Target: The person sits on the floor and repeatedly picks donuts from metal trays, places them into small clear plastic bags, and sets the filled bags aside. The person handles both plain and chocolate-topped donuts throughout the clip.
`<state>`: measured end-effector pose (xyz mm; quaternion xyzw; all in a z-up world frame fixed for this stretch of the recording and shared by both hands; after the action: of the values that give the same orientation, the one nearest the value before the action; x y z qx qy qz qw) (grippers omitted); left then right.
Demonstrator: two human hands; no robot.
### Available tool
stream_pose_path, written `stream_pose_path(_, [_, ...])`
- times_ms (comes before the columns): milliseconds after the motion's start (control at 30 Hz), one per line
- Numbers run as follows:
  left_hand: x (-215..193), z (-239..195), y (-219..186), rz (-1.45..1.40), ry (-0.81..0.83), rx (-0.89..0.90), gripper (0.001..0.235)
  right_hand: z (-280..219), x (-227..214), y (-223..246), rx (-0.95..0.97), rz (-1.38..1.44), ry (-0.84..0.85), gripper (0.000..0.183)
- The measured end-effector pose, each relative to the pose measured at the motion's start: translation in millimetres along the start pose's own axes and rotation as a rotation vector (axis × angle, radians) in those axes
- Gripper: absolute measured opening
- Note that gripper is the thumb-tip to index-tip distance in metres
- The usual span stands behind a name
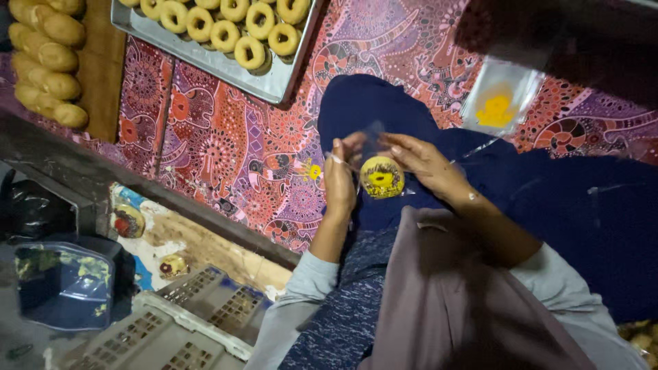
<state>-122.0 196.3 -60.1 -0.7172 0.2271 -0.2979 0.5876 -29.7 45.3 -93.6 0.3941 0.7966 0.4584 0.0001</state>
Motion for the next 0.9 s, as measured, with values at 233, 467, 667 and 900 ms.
stream_pose_path(233, [-20.3, -20.1, 26.5, 0.027, -0.039, -0.021, 0.023, -21.0, 1.0, 37.6, -0.246, -0.330, -0.402, 0.019])
stream_pose_path(467, [15.5, -16.5, -49.3, 0.080, 0.012, 0.461, 0.013, -69.4, 8.9, 101.7, -0.770, -0.392, -0.630, 0.009])
stream_pose_path(667, [34.2, -25.9, -36.2, 0.479, 0.102, 0.414, 0.022, -53.7, -17.2, 63.9, -0.497, -0.438, -0.648, 0.016])
stream_pose_path(900, [112.2, -14.4, 24.7, 0.485, 0.357, 0.522, 0.012, -31.6, -122.8, 3.9, -0.393, -0.148, -0.671, 0.052])
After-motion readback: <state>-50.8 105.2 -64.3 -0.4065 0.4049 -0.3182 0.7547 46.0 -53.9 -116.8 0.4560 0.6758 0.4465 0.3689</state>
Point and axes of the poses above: each hand's wrist, its own z-axis towards the middle knuckle, its own x-axis out of the palm, y = z × x, the point moved 7 cm from there along z, towards the middle knuckle, and after that the axes turned 14 degrees about x, right-handed, at the moved point
